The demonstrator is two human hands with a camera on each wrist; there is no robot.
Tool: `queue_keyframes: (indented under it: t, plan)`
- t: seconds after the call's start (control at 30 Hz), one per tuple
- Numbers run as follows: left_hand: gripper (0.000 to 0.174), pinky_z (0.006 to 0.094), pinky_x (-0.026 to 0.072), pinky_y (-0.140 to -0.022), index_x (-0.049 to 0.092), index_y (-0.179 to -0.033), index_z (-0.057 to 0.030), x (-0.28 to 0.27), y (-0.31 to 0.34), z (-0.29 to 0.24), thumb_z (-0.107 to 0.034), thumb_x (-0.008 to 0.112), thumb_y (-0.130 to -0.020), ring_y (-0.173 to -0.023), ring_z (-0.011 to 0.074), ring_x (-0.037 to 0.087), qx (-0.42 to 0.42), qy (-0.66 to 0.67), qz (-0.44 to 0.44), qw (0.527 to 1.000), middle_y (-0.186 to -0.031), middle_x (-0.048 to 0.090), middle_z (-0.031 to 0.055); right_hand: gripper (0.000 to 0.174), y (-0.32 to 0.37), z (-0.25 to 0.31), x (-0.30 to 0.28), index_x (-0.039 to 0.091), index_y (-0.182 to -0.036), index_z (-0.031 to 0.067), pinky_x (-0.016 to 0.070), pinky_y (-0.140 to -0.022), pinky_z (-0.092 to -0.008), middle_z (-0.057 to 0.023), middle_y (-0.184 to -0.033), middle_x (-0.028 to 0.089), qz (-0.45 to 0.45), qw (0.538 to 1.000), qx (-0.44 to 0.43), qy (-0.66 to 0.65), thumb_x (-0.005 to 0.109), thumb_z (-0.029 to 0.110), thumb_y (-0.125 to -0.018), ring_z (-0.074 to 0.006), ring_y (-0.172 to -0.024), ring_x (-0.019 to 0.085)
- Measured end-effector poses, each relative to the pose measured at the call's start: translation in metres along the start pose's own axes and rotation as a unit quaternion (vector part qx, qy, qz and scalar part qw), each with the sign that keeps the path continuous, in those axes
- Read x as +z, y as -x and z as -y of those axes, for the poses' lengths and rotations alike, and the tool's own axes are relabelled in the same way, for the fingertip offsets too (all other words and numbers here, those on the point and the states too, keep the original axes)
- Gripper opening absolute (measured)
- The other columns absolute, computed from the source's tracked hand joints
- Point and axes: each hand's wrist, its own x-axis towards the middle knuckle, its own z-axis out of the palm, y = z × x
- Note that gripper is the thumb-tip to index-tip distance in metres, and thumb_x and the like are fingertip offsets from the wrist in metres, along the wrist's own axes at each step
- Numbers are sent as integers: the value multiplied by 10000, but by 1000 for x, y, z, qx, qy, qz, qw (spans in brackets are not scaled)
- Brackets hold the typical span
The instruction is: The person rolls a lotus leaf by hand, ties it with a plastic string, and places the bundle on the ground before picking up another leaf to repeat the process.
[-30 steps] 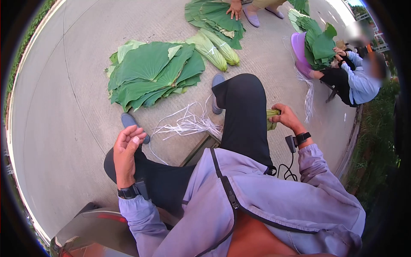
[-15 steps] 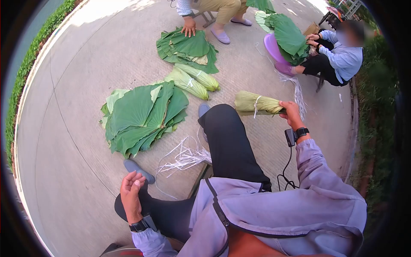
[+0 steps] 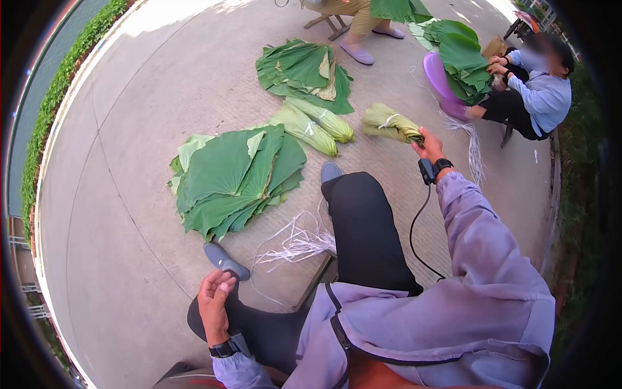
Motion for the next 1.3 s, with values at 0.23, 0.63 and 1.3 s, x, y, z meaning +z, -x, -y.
queue_keyframes:
  t: [0.23,0.63,1.3]
  plan:
    - [458,375,535,-1043,570,-1380,62,8,-11,-7,-97,699,-971,-1169,267,695,-19,5,16,1000,-1300,684,202,663,-40,40,31,489,-1450,94,594,-928,-558,-237,-1397,540,0,993,23,-112,762,455,-965,-411,-1160,652]
    - [432,354,547,-1006,578,-1375,55,4,-10,-5,-86,674,-979,-1135,242,704,-4,-13,33,999,-1276,692,180,435,49,-30,42,560,-1328,33,592,-732,-388,-163,-1122,651,139,971,80,175,709,274,-998,-269,-904,694]
    - [431,360,558,-986,577,-1372,54,-16,18,13,-113,673,-987,-1120,271,711,52,-10,27,998,-1265,681,182,331,311,21,178,675,-996,-16,514,-745,-448,-187,-892,718,518,618,-365,465,775,285,-901,-336,-827,687]
